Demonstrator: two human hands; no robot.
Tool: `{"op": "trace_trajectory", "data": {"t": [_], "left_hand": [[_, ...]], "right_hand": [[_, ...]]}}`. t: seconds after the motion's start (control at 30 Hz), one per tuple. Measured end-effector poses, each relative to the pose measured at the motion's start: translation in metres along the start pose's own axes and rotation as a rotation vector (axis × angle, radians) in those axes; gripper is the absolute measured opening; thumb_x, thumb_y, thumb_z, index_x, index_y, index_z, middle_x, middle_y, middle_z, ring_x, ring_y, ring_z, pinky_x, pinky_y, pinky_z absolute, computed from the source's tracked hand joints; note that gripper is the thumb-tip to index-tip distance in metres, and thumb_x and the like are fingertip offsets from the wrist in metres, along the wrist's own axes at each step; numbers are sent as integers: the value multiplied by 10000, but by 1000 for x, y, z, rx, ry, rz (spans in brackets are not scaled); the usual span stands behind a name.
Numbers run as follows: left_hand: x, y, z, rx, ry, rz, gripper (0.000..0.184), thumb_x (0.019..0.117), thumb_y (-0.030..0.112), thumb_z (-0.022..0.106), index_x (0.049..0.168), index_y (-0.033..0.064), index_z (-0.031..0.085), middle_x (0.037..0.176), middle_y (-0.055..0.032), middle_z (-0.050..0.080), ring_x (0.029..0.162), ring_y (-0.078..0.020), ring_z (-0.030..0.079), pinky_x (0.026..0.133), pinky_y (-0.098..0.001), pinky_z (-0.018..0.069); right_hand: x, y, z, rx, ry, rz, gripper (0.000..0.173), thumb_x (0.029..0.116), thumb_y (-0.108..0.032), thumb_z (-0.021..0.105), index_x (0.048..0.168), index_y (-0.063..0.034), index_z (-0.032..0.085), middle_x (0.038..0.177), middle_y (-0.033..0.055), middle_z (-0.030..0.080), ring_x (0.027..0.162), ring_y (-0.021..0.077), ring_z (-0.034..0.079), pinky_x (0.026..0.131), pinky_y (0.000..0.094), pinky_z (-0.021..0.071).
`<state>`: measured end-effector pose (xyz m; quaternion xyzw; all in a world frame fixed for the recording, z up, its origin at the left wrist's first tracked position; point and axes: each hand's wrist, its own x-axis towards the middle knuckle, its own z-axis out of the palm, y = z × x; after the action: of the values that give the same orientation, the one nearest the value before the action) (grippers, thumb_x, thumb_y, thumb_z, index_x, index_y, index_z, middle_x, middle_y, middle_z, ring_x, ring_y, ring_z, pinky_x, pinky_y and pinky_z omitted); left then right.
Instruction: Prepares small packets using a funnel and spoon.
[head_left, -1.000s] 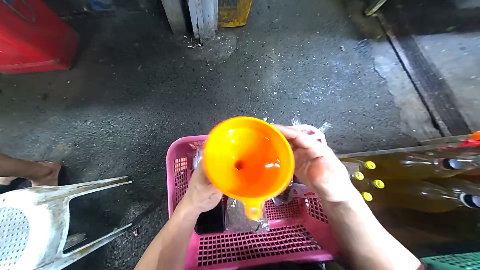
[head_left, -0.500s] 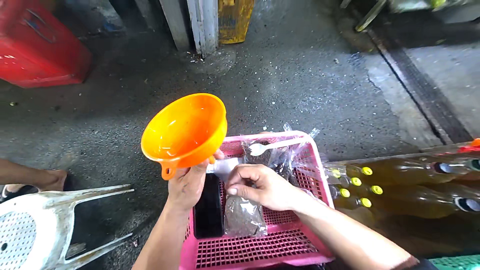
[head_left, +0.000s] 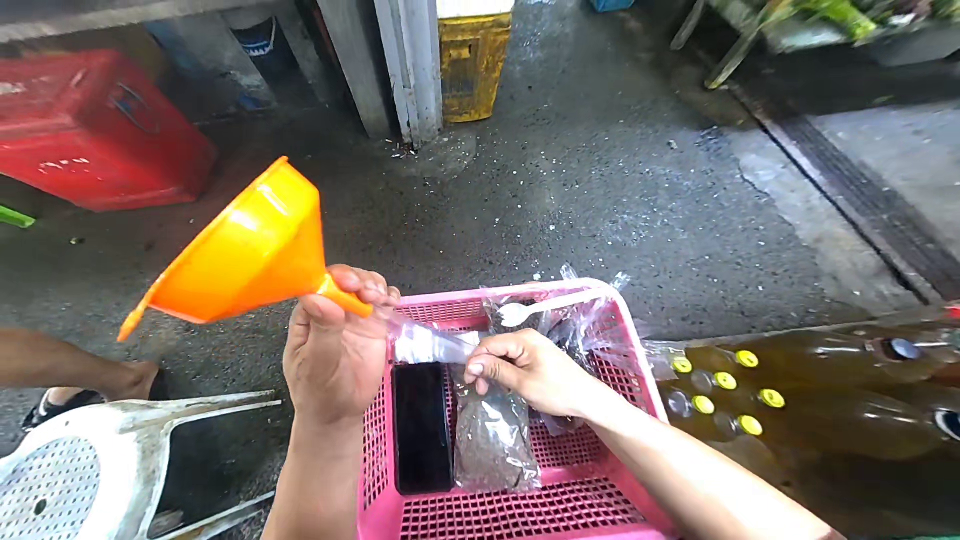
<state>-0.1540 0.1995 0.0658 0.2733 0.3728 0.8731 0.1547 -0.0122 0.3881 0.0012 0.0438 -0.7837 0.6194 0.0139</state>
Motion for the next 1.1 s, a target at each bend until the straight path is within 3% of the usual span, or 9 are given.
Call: {"op": "trace_trajectory", "data": {"t": [0.23, 0.37, 0.53, 0.73, 0.8, 0.9, 0.93, 1.03, 1.1], "left_hand": [[7, -6, -2, 255, 46, 187, 190, 963, 432, 671, 1031, 262, 723, 949, 87, 704, 917, -81, 675, 874, -298, 567], [-2, -25, -11, 398, -6, 211, 163, 981, 391, 661, 1094, 294, 726, 1029, 94, 727, 963, -75, 689, 886, -274, 572], [-14, -41, -23, 529, -49, 130, 173, 989, 358, 664, 1141, 283, 699, 1028, 94, 734, 955, -60, 701, 871, -250, 588], [-33, -67, -34, 568, 59, 125, 197, 953, 297, 715, 1149, 315, 720, 1096, 184, 728, 1056, 25, 663, 944, -221, 556], [-44, -70, -39, 664, 102, 130, 219, 964, 201, 700, 1183, 209, 706, 1106, 183, 721, 1097, 73, 628, 987, -176, 511], [-43, -59, -23, 1052, 134, 80, 223, 891, 10, 654, 1003, -183, 664, 892, -113, 715, 939, 79, 607, 898, -58, 422], [-44, -61, -27, 1089, 91, 156, 197, 888, 24, 656, 971, -154, 678, 893, -124, 724, 958, 58, 626, 918, -74, 434], [-48, -72, -38, 842, 62, 216, 230, 958, 185, 697, 1176, 124, 656, 1089, 161, 711, 1101, 103, 611, 975, -146, 507], [-48, -75, -39, 707, 76, 185, 277, 943, 222, 723, 1213, 219, 662, 1130, 212, 701, 1110, 87, 619, 970, -181, 529]], "right_hand": [[-10, 3, -7, -263, -40, 20, 331, 1022, -404, 621, 994, -104, 757, 815, -5, 698, 713, 19, 606, 669, 208, 503], [-22, -20, -29, -521, -246, 194, 417, 984, -480, 648, 1181, -122, 733, 1029, 63, 739, 907, 203, 709, 856, 464, 581], [-55, -31, -81, -461, 368, 38, 335, 961, -497, 670, 833, -189, 691, 699, -118, 621, 606, -54, 554, 536, 160, 474], [-47, -6, -95, -374, 598, 164, 390, 881, -481, 752, 1120, -180, 687, 747, -106, 635, 616, -2, 588, 570, 180, 517], [-41, 3, -92, -315, 689, 161, 276, 886, -384, 763, 1077, -196, 697, 712, -117, 619, 573, -14, 556, 535, 161, 485], [-37, 8, -94, -261, 741, 219, 282, 896, -339, 746, 1130, -215, 647, 694, -118, 578, 533, -10, 510, 496, 160, 442], [-37, 8, -96, -263, 707, 258, 313, 896, -352, 740, 1154, -204, 642, 702, -105, 591, 537, 0, 528, 496, 170, 457], [-35, 7, -92, -202, 570, 297, 261, 899, -366, 736, 1083, -190, 677, 746, -83, 665, 570, 20, 591, 516, 184, 503], [-33, 4, -85, -182, 519, 281, 250, 889, -393, 750, 1049, -213, 683, 793, -99, 687, 602, 8, 612, 543, 169, 519]]}}
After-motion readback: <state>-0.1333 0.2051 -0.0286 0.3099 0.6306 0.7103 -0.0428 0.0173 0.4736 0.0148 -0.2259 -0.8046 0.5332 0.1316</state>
